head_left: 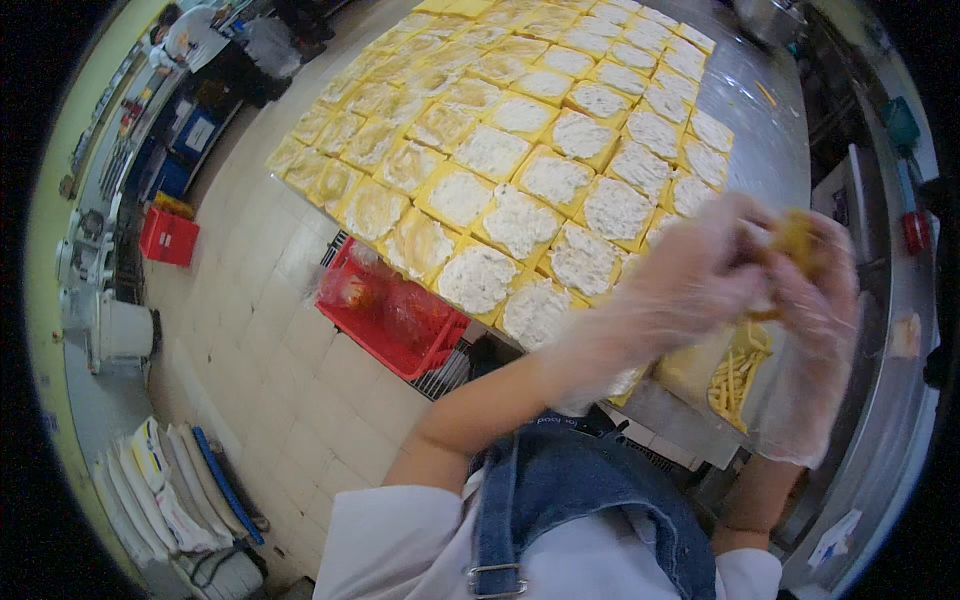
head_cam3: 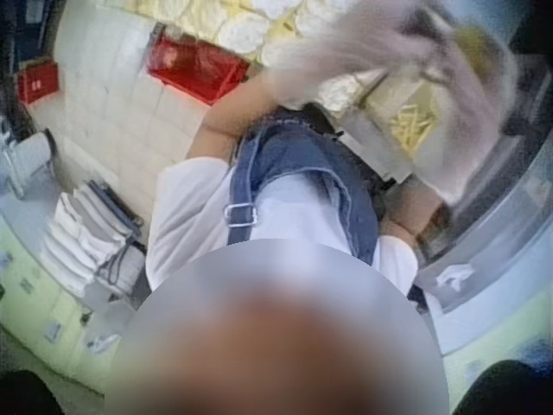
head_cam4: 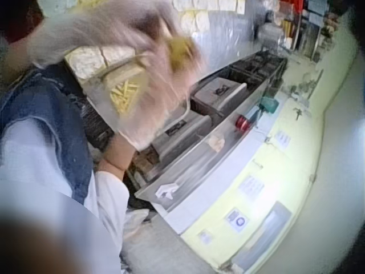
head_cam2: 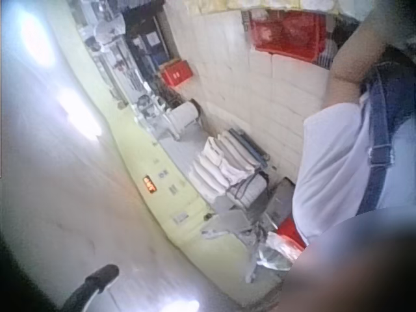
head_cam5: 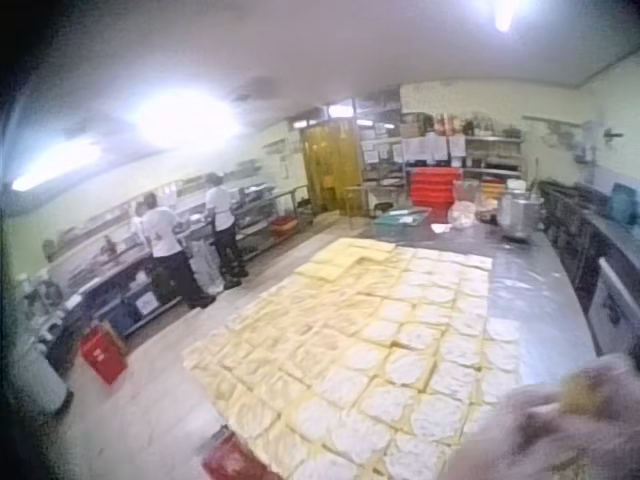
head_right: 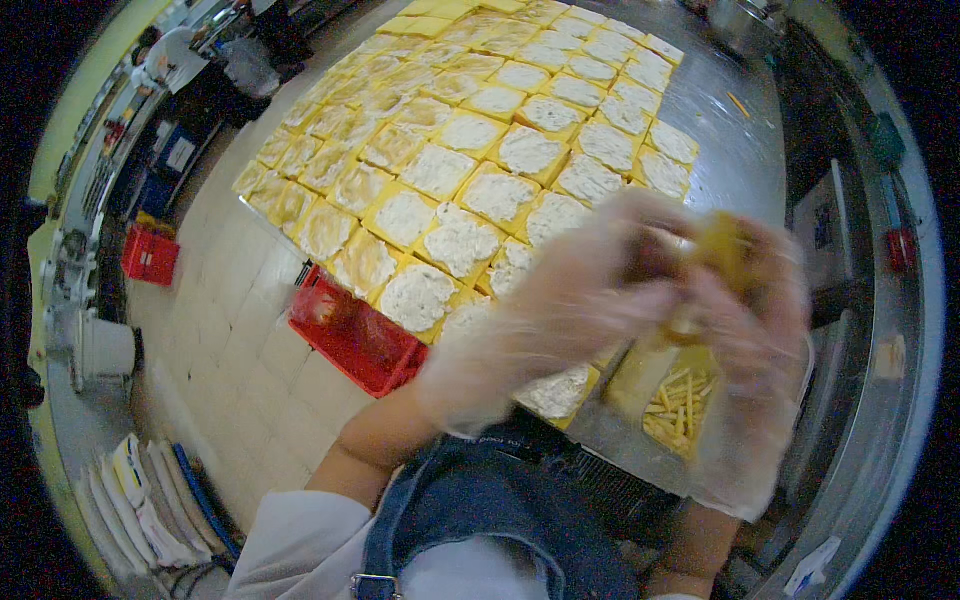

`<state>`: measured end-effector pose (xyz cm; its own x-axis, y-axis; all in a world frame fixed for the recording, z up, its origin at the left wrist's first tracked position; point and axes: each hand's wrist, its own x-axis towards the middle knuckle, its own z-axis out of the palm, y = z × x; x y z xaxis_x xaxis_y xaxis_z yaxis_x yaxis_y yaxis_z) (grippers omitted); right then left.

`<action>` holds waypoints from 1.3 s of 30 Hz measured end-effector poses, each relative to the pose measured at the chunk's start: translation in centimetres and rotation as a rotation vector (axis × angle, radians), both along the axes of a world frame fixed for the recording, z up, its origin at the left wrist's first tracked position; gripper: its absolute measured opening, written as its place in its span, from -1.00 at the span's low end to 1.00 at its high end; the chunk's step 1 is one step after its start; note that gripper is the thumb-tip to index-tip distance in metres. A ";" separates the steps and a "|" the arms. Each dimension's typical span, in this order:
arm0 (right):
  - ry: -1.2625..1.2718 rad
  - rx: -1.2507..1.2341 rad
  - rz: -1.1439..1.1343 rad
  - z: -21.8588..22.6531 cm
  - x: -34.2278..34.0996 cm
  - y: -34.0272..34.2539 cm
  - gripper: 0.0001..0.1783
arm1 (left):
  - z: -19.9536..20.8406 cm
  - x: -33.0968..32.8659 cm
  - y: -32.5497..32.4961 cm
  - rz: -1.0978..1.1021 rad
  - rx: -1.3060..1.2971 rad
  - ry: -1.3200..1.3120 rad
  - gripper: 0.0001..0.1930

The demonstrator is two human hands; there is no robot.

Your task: The person places yellow strips into square compartments filled with a white mixture on a large tray. They repeatedly pick up strips from a container and arrange them in a crisscross pattern over the mixture, working across the tray in a commercial kitchen.

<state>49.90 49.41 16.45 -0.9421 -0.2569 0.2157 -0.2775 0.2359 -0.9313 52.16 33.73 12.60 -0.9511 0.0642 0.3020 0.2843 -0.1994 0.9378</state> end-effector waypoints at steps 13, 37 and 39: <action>-0.449 0.345 0.379 -14.9 1.3 -21.7 -0.65 | -14.1 8.1 -18.5 0.384 0.088 -0.721 -0.61; -0.979 -0.191 0.103 -15.0 2.5 -21.3 -0.75 | -12.9 7.4 -22.4 0.225 -0.499 -0.490 -0.68; -1.022 -0.372 0.041 -15.3 2.9 -21.8 -0.74 | -12.7 6.9 -21.5 0.164 -0.414 -0.479 -0.70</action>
